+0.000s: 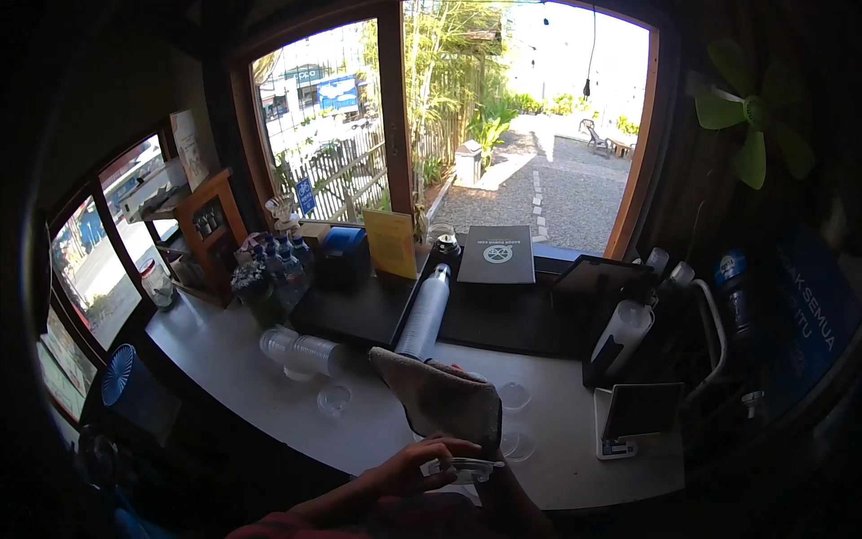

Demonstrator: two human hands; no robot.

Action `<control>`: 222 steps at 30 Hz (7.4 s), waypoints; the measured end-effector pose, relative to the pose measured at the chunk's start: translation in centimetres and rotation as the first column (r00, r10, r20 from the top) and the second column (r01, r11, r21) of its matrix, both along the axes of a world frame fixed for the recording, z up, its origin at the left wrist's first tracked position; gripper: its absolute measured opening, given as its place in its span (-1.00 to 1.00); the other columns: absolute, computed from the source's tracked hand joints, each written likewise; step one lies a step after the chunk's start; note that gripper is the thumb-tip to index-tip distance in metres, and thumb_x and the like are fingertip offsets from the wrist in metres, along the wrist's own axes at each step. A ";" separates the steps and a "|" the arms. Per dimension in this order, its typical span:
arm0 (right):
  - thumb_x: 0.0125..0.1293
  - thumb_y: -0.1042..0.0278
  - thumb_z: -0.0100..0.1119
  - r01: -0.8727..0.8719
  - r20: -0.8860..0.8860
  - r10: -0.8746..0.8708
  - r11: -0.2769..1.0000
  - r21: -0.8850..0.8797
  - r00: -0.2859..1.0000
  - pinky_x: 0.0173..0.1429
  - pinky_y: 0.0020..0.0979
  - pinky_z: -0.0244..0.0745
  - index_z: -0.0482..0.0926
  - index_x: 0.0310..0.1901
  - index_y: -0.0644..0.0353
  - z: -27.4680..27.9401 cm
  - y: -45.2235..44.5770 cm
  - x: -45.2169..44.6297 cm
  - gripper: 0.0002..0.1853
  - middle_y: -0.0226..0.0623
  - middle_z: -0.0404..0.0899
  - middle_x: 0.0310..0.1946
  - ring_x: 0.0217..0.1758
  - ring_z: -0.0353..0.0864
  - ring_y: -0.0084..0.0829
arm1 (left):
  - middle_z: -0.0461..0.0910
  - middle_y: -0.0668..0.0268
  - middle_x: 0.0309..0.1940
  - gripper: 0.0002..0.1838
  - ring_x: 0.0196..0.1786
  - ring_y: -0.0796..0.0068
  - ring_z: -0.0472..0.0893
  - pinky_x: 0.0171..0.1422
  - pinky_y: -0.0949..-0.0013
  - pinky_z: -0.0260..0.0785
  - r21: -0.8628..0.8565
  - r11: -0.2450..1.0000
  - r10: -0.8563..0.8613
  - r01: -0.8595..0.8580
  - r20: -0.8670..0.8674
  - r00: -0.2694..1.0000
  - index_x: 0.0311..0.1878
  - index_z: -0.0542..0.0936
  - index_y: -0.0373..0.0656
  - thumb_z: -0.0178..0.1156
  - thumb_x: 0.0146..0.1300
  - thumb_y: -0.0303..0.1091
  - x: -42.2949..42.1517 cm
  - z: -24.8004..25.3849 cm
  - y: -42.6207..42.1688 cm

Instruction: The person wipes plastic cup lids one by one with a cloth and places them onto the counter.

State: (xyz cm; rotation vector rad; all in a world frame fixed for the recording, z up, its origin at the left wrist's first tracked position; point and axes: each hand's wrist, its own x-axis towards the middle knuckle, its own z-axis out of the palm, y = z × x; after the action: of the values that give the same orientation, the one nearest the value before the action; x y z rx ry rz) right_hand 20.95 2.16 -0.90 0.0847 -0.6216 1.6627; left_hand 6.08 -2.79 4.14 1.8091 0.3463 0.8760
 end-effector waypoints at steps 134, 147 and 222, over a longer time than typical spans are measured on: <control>0.53 -0.01 -0.11 0.383 -0.076 -0.401 0.906 -0.181 0.913 0.00 -0.32 0.48 0.50 -0.13 0.06 3.6 -4.6 10.6 -0.68 -0.33 0.49 -0.26 -0.18 0.50 -0.42 | 0.23 -0.08 0.33 -0.31 0.40 -0.13 0.22 0.44 -0.02 0.13 0.348 0.788 0.593 -0.507 -0.213 0.776 0.29 0.39 -0.17 0.29 0.24 0.08 -0.6 -10.2 7.6; 0.46 -0.07 -0.04 0.486 -0.124 -0.481 0.874 0.015 0.868 0.20 -0.12 0.44 0.48 0.05 0.14 1.4 -4.9 12.3 -0.57 -0.18 0.51 -0.06 0.03 0.55 -0.24 | 0.40 0.05 0.08 -0.55 0.16 0.02 0.40 0.31 0.04 0.27 0.672 0.322 0.864 -0.667 -0.497 -0.083 0.13 0.52 -0.20 0.29 0.13 -0.43 -15.0 -16.5 6.4; 0.46 0.40 -0.07 -0.017 0.640 0.220 0.951 -0.308 0.736 0.18 -0.44 0.45 0.37 0.24 0.36 -6.0 -4.8 1.6 -0.62 -0.24 0.51 0.07 0.10 0.52 -0.48 | 0.47 0.23 -0.29 -0.64 -0.30 0.45 0.46 -0.20 0.37 0.33 0.096 0.589 0.805 -0.802 0.015 0.593 -0.05 0.41 -0.19 -0.22 0.54 -0.08 -1.9 -4.3 3.6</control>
State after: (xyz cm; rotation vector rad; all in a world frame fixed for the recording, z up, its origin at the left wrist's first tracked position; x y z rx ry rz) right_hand 22.56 -2.61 -6.94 -0.7385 -0.9171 1.8886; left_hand 4.21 0.81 -0.19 1.7237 1.2450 1.5066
